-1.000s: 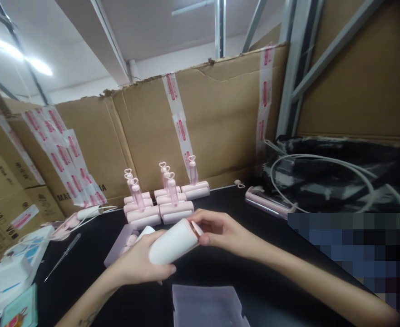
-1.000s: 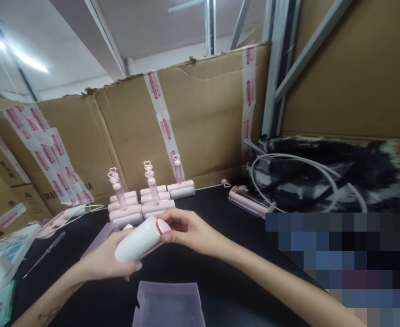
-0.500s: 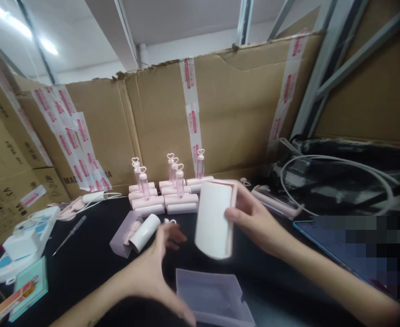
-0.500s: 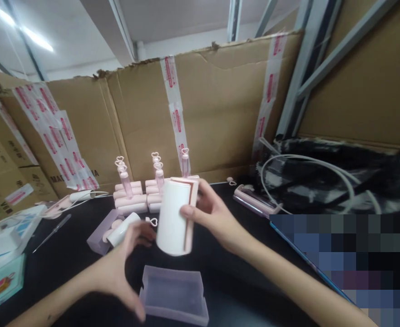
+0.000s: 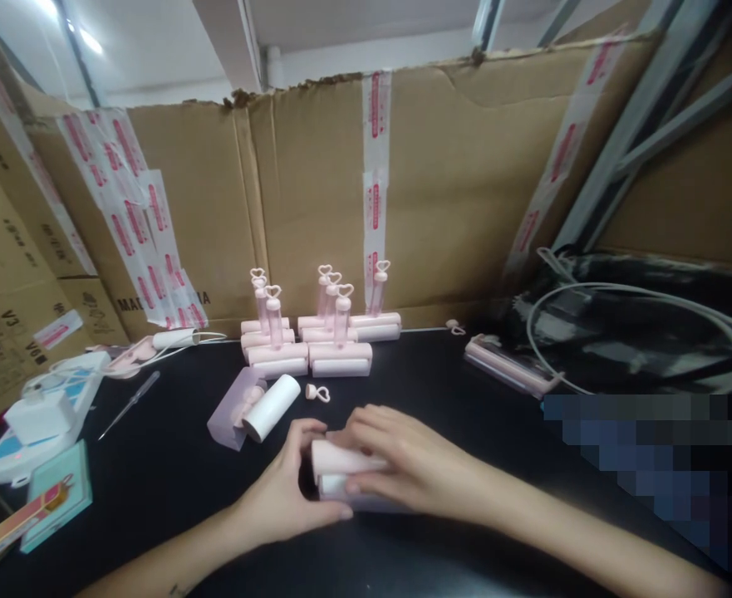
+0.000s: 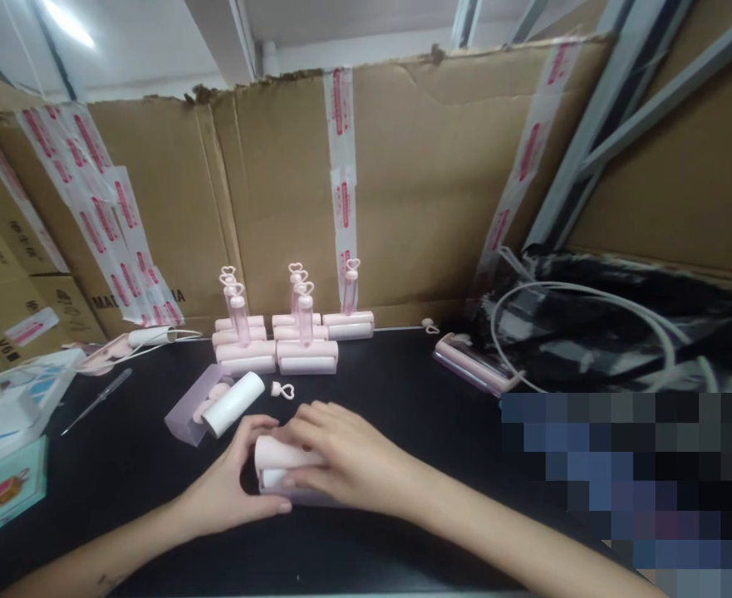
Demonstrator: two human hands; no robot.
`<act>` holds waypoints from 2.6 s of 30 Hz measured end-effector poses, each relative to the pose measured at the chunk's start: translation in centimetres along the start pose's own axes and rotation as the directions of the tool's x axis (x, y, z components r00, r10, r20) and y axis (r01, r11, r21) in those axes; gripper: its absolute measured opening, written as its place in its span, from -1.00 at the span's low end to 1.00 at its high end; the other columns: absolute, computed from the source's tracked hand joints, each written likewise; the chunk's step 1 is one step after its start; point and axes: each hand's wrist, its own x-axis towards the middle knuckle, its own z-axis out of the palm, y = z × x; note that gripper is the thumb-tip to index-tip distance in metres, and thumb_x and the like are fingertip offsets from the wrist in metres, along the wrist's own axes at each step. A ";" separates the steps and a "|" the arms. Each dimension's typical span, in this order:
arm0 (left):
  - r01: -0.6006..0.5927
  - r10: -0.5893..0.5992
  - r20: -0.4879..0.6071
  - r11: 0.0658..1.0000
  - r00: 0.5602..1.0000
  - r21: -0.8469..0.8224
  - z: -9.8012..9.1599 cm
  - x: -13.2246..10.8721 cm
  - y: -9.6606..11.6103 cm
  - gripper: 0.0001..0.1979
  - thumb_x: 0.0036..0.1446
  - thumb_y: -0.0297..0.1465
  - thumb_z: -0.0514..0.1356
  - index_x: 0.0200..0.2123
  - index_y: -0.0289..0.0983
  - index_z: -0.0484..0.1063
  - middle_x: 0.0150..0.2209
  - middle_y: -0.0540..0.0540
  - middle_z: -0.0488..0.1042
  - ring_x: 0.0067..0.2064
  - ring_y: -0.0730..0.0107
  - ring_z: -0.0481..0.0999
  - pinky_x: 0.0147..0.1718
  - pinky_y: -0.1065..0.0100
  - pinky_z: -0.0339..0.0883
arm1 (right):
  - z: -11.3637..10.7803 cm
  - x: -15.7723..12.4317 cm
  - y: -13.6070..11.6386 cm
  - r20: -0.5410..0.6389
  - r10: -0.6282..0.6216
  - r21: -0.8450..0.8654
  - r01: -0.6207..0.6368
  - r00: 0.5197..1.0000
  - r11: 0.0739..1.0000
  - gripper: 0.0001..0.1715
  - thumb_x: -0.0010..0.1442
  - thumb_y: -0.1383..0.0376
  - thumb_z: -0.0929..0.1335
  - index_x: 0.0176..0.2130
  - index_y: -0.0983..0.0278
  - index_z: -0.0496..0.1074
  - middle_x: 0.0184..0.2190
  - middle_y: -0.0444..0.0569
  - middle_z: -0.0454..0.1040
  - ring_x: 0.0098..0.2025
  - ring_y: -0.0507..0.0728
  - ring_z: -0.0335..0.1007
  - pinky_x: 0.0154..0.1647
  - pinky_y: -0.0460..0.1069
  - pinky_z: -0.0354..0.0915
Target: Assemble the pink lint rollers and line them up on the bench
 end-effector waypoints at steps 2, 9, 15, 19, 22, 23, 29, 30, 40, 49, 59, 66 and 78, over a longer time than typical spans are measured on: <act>-0.004 0.004 -0.014 1.000 1.000 -0.002 0.0 0.0 -0.2 -0.27 -0.17 -0.40 0.35 0.04 -0.20 0.04 0.03 -0.17 0.32 0.08 0.14 0.33 0.09 0.16 0.16 | 0.1 -0.3 -0.3 0.021 -0.022 -0.029 0.023 1.000 0.999 -0.52 0.19 0.05 0.29 -0.03 0.33 0.37 -0.18 0.12 0.38 -0.20 0.17 0.31 -0.18 0.04 0.26; 0.013 -0.010 -0.030 0.996 0.999 0.086 0.3 -0.1 -0.6 -0.39 -0.06 -0.43 0.24 0.06 -0.16 0.08 0.09 -0.16 0.24 0.12 0.12 0.26 0.14 0.10 0.06 | -5.7 -1.9 7.2 -0.290 0.308 -0.163 -0.364 0.906 0.917 -0.55 0.29 0.19 0.18 0.12 0.27 0.24 -0.06 0.05 0.42 -0.07 0.11 0.36 -0.04 -0.02 0.26; 0.013 -0.009 -0.045 0.996 0.999 0.089 0.3 0.0 -0.5 -0.36 -0.05 -0.41 0.24 0.09 -0.16 0.04 0.10 -0.17 0.22 0.13 0.14 0.26 0.15 0.12 0.05 | -7.8 -5.0 17.0 -0.315 0.683 -0.362 -0.748 0.660 0.556 -0.82 0.21 0.26 0.31 -0.34 0.33 0.43 -0.37 -0.02 0.46 -0.34 0.07 0.41 -0.28 0.01 0.33; 0.009 -0.005 -0.053 0.997 0.999 0.080 0.2 0.0 -0.6 -0.36 -0.06 -0.41 0.25 0.09 -0.17 0.06 0.07 -0.17 0.24 0.10 0.16 0.28 0.13 0.15 0.08 | -6.1 -6.0 18.4 -0.321 0.709 -0.327 -0.776 0.628 0.539 -0.82 0.20 0.21 0.32 -0.31 0.30 0.40 -0.39 -0.09 0.43 -0.43 0.00 0.36 -0.40 -0.06 0.31; 0.007 -0.003 -0.058 0.998 0.998 0.070 0.2 -0.1 -0.6 -0.35 -0.08 -0.40 0.26 0.08 -0.17 0.08 0.06 -0.17 0.24 0.09 0.16 0.29 0.12 0.15 0.10 | -6.0 -4.9 17.5 -0.309 0.660 -0.268 -0.729 0.685 0.630 -0.86 0.04 0.25 0.40 -0.38 0.28 0.42 -0.51 -0.05 0.45 -0.47 0.08 0.38 -0.45 -0.05 0.26; 0.012 -0.008 -0.059 0.998 0.998 0.066 0.2 -0.1 -0.6 -0.35 -0.08 -0.39 0.27 0.08 -0.17 0.08 0.06 -0.17 0.24 0.08 0.16 0.29 0.12 0.15 0.10 | -6.2 -4.3 16.6 -0.299 0.630 -0.233 -0.695 0.717 0.680 -0.85 0.03 0.24 0.39 -0.37 0.28 0.43 -0.50 -0.04 0.47 -0.45 0.10 0.40 -0.44 -0.05 0.26; 0.028 -0.022 -0.071 0.997 0.997 0.076 0.1 0.0 -0.3 -0.34 -0.11 -0.37 0.29 0.08 -0.19 0.12 0.05 -0.17 0.27 0.07 0.13 0.30 0.10 0.14 0.13 | -6.5 -0.1 5.8 -0.303 0.406 0.491 -0.224 0.862 0.842 -0.60 0.12 0.01 0.31 -0.30 0.31 0.37 -0.57 -0.10 0.43 -0.57 0.03 0.34 -0.53 -0.08 0.30; 0.027 -0.021 -0.071 0.996 0.997 0.084 0.0 0.0 -0.2 -0.35 -0.10 -0.37 0.29 0.07 -0.19 0.13 0.06 -0.17 0.27 0.07 0.13 0.30 0.10 0.14 0.12 | -6.2 0.4 4.1 -0.272 0.384 0.539 -0.191 0.882 0.821 -0.61 0.12 0.02 0.32 -0.31 0.31 0.37 -0.57 -0.11 0.42 -0.56 0.03 0.35 -0.52 -0.09 0.30; 0.021 -0.014 -0.080 0.996 0.997 0.082 0.0 0.1 -0.2 -0.40 -0.12 -0.37 0.31 0.02 -0.20 0.19 0.01 -0.14 0.32 0.04 0.14 0.33 0.08 0.16 0.16 | -5.9 1.0 0.7 -0.131 0.221 0.289 -0.176 0.966 0.941 -0.68 0.13 0.10 0.33 -0.38 0.33 0.40 -0.52 -0.09 0.43 -0.50 0.03 0.32 -0.51 -0.11 0.23; 0.145 -0.123 -0.204 0.985 0.971 0.097 1.8 -1.1 1.2 -0.50 -0.15 -0.34 0.30 -0.13 -0.23 0.16 -0.08 -0.16 0.31 -0.01 0.08 0.35 0.00 0.11 0.21 | -6.0 1.9 -2.6 -0.120 0.102 0.084 -0.093 0.987 0.992 -0.79 0.11 0.27 0.33 -0.51 0.28 0.28 -0.61 -0.19 0.33 -0.60 -0.05 0.17 -0.59 -0.14 0.06; 0.294 -0.282 -0.282 0.956 0.917 0.001 4.7 -3.0 2.2 -0.17 -0.29 -0.27 0.36 0.03 -0.31 0.03 0.09 -0.32 0.13 0.14 -0.07 0.18 0.09 0.10 0.11 | -4.2 1.1 -2.5 -0.283 0.227 0.132 -0.196 0.932 0.972 -0.75 0.11 0.24 0.34 -0.52 0.26 0.23 -0.70 -0.22 0.28 -0.66 -0.06 0.08 -0.63 -0.15 0.01; 0.293 -0.318 -0.069 0.926 0.946 -0.239 8.1 -5.6 0.8 -0.08 -0.01 -0.19 0.22 0.28 -0.16 -0.28 0.25 -0.26 0.03 0.26 -0.03 0.07 0.11 0.14 0.13 | -3.6 -0.1 -2.6 -0.339 0.250 0.109 -0.227 0.907 0.968 -0.72 0.13 0.22 0.31 -0.52 0.24 0.16 -0.69 -0.23 0.21 -0.64 -0.06 0.03 -0.63 -0.16 0.00; 0.194 -0.206 -0.069 0.970 0.976 -0.146 7.1 -4.6 2.4 -0.09 -0.05 -0.21 0.26 0.28 -0.14 -0.18 0.24 -0.24 0.10 0.28 -0.08 -0.01 0.12 0.02 0.10 | -3.2 0.2 -1.6 -0.302 0.287 0.197 -0.235 0.909 0.952 -0.76 0.10 0.19 0.33 -0.48 0.27 0.26 -0.66 -0.20 0.28 -0.62 -0.03 0.19 -0.63 -0.16 0.04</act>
